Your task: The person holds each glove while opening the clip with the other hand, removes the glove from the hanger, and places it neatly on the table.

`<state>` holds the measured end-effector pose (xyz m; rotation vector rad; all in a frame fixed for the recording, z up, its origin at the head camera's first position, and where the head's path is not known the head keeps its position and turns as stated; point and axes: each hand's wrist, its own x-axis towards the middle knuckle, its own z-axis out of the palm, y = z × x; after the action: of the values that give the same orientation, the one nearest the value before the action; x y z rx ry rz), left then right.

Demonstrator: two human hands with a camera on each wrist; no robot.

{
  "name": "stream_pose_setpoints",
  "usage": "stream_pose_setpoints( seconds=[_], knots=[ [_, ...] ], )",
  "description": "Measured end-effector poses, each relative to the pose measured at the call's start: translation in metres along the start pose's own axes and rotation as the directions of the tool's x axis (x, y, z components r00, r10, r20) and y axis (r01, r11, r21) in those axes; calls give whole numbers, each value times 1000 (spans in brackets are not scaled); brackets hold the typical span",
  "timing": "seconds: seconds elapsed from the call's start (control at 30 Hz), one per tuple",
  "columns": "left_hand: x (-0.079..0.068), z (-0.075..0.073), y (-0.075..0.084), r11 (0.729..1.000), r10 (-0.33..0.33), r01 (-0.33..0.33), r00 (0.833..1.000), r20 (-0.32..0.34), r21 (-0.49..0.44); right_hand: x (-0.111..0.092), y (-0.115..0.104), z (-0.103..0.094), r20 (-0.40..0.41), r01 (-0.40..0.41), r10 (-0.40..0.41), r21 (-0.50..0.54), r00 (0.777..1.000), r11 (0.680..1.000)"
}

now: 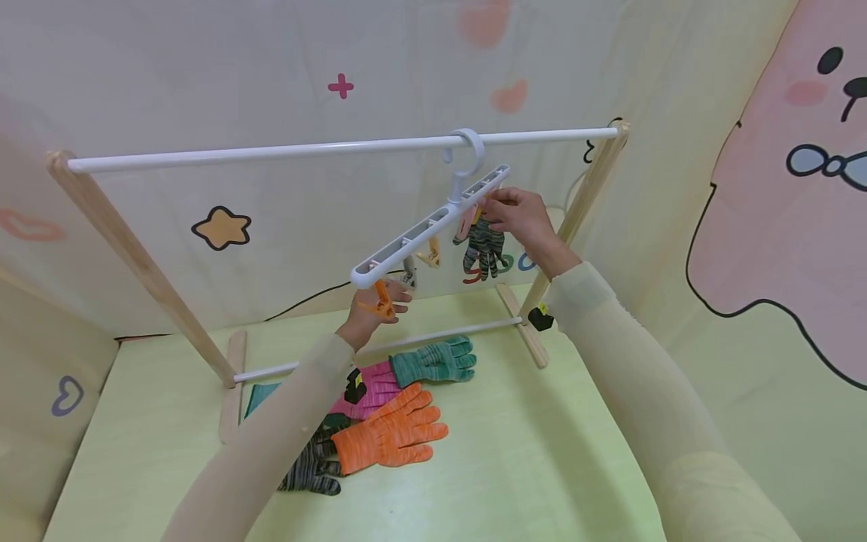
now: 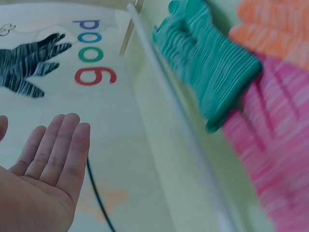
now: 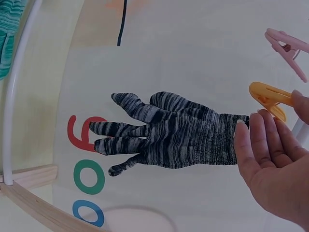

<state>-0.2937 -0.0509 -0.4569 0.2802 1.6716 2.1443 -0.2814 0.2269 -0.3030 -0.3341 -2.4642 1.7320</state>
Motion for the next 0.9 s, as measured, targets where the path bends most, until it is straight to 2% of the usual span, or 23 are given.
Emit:
stream_pose_setpoints(
  seconds=[0.07,0.1,0.17,0.23,0.27,0.33,0.43,0.47,0.57,0.67,0.7,0.77,0.9],
  knots=[
    [2,-3,8,998,36,-36,999,8,-59,1,1,-1,-6,1,-1,6,1000,1000],
    [3,-4,11,997,56,-55,998,8,-58,1,1,-2,-7,4,-4,9,1000,1000],
    [4,-7,17,996,90,-90,996,13,-15,2,3,-3,-8,13,-13,16,1000,1000],
    [5,-10,21,994,91,-91,996,8,52,2,4,-5,-6,22,-22,15,1000,1000],
    [7,-12,21,995,95,-95,996,6,39,3,5,-5,-5,29,-29,16,1000,999],
    [13,-16,20,994,108,-108,994,8,-12,3,6,-6,-12,41,-41,16,999,999],
    [26,-25,11,980,150,-144,988,39,-136,4,8,-6,-61,49,-49,2,997,999],
    [35,-31,4,959,175,-151,982,78,-241,4,8,-6,-83,54,-54,2,995,999],
    [39,-35,4,941,188,-148,976,106,-305,4,9,-6,-160,63,-64,-9,985,998],
    [33,-32,17,958,171,-143,981,94,-250,4,11,-7,-223,72,-77,-31,972,997],
    [24,-27,27,973,153,-138,986,69,-184,4,12,-7,-242,70,-78,-44,967,997],
    [20,-24,36,975,150,-133,985,81,-179,5,13,-8,-276,65,-84,-77,957,995],
    [13,-22,50,979,191,-182,976,100,-94,7,16,-10,-313,50,-87,-126,946,991]
  ],
)
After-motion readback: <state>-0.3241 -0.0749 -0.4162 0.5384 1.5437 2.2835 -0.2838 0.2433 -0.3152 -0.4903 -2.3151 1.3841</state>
